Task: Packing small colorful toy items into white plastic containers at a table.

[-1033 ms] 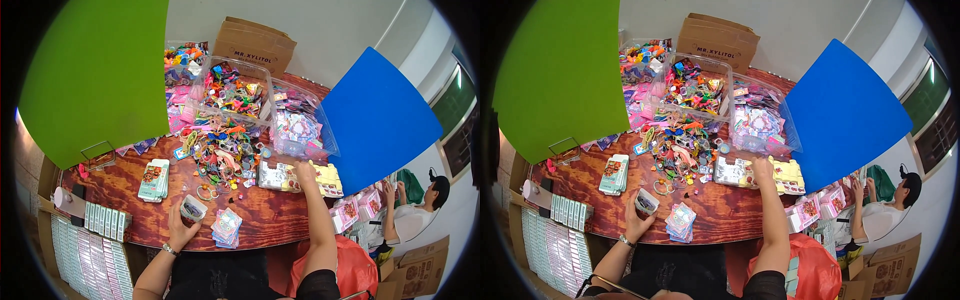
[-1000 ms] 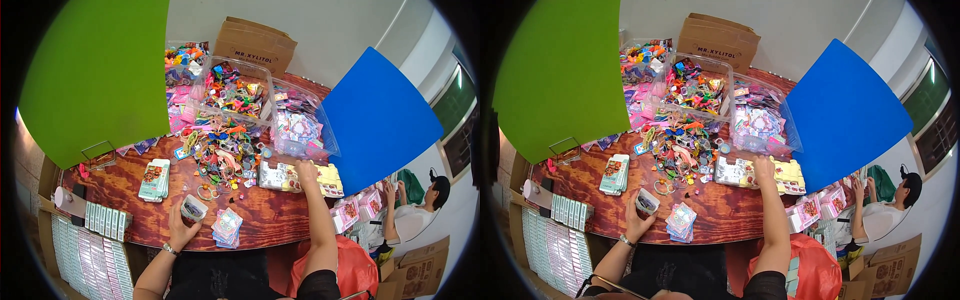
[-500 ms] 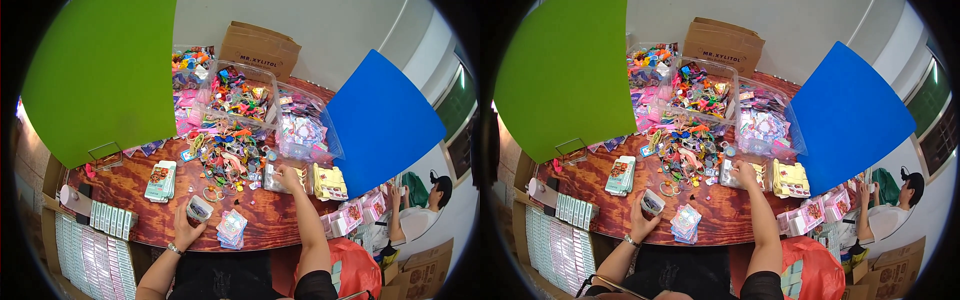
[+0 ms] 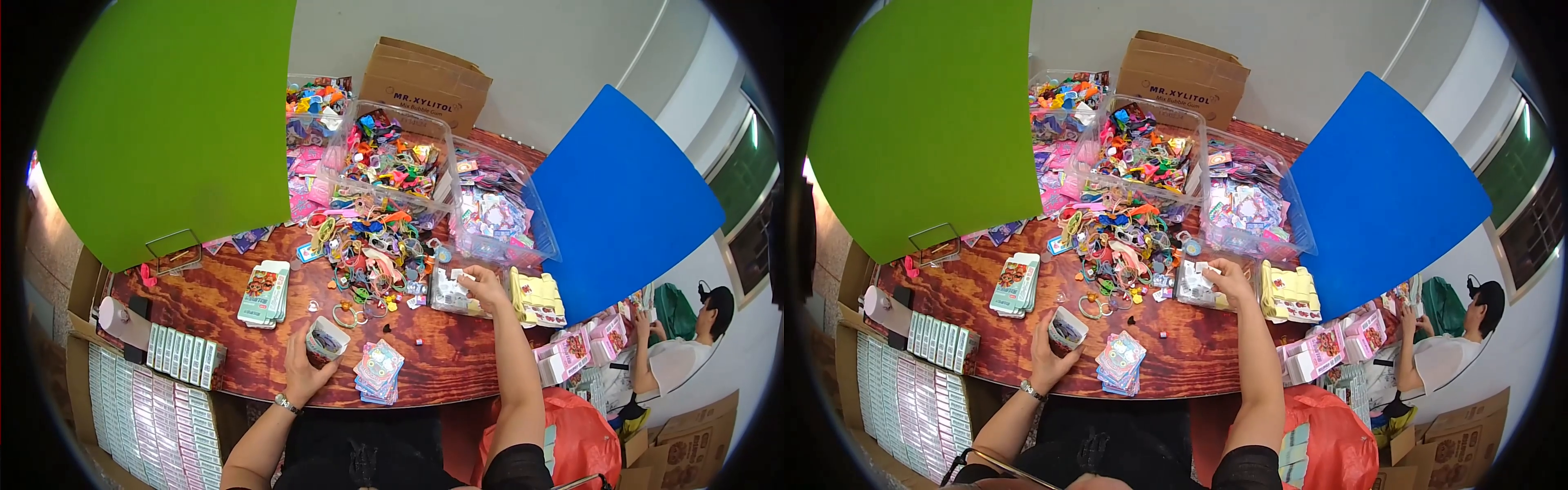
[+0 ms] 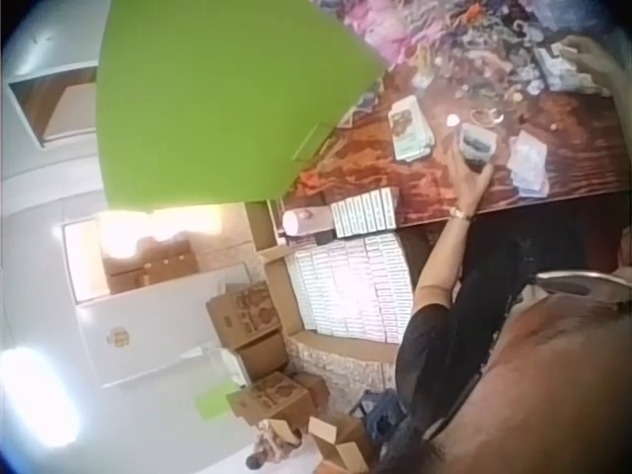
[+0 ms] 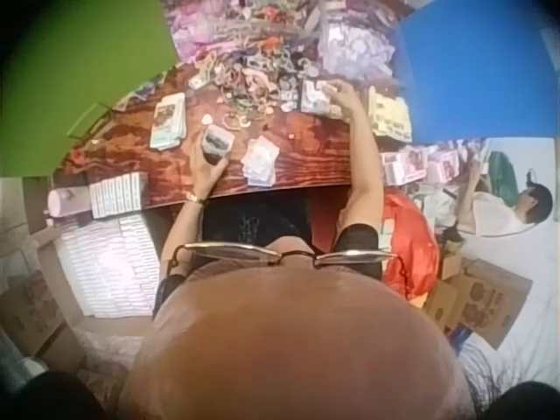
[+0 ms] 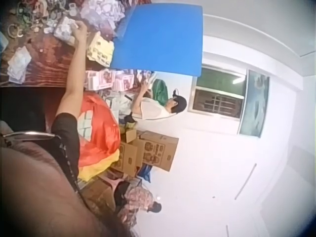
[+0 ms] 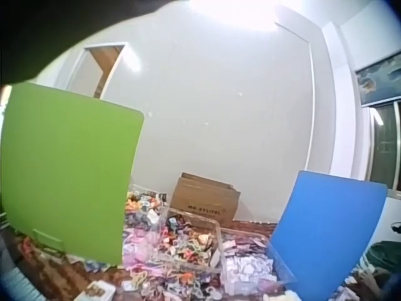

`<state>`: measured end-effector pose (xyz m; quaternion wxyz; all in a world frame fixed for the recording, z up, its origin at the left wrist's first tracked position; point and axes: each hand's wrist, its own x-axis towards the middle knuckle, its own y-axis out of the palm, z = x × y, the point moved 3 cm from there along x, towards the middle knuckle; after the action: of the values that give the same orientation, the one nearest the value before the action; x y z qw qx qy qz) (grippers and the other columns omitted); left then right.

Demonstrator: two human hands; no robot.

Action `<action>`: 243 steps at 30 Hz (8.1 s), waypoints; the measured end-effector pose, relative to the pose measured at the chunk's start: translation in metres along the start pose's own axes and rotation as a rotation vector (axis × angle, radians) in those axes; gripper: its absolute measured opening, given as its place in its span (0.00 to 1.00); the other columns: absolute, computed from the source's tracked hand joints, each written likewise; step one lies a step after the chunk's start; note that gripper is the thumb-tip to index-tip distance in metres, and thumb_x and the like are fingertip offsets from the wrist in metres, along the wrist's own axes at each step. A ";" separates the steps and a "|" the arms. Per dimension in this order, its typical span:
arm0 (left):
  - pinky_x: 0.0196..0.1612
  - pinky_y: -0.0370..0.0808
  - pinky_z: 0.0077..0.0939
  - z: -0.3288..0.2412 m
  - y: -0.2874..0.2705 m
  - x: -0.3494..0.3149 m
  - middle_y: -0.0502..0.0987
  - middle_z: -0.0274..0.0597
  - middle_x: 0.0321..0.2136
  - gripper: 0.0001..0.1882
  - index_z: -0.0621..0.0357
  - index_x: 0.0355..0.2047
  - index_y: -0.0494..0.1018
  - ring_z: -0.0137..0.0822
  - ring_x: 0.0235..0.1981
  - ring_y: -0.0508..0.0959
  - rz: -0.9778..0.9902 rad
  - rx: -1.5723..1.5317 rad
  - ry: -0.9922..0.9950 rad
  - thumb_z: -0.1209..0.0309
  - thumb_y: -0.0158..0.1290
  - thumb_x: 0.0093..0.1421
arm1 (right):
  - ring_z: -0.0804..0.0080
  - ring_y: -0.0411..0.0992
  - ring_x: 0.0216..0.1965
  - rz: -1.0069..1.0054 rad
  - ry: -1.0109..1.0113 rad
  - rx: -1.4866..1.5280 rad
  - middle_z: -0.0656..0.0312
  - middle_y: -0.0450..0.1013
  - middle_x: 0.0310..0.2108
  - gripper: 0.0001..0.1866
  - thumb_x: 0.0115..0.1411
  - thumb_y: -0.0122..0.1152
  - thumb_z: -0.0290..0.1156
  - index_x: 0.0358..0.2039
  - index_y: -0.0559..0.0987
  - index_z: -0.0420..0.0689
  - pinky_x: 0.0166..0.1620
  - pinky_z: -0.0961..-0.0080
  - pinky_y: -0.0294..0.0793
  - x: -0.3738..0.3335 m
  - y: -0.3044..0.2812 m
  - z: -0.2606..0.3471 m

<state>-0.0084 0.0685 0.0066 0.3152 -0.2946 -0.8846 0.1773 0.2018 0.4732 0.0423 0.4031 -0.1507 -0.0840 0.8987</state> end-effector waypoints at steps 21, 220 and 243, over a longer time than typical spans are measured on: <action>0.49 0.75 0.42 -0.031 0.005 0.007 0.74 0.54 0.46 0.45 0.63 0.57 0.66 0.54 0.47 0.76 -0.115 0.090 0.085 0.69 0.74 0.38 | 0.52 0.78 0.41 0.449 -0.880 -0.883 0.53 0.76 0.41 0.21 0.55 0.66 0.25 0.49 0.73 0.43 0.39 0.62 0.81 -0.139 0.232 0.120; 0.51 0.72 0.47 -0.027 0.012 -0.010 0.63 0.60 0.58 0.52 0.58 0.72 0.50 0.60 0.51 0.71 -0.037 0.096 0.114 0.66 0.68 0.52 | 0.63 0.80 0.39 0.223 -0.902 -0.416 0.56 0.81 0.43 0.14 0.55 0.68 0.21 0.43 0.86 0.46 0.43 0.71 0.78 -0.151 0.223 0.065; 0.60 0.62 0.57 -0.022 0.025 -0.017 0.50 0.71 0.66 0.57 0.68 0.72 0.36 0.67 0.60 0.62 0.048 0.134 0.152 0.74 0.62 0.51 | 0.62 0.79 0.42 0.178 -0.785 -0.345 0.53 0.80 0.43 0.14 0.57 0.66 0.19 0.45 0.85 0.42 0.44 0.71 0.78 -0.163 0.227 0.066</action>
<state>0.0269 0.0798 0.0033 0.3962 -0.3067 -0.8368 0.2208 0.1238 0.1990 0.0757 0.2305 0.1304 -0.3666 0.8919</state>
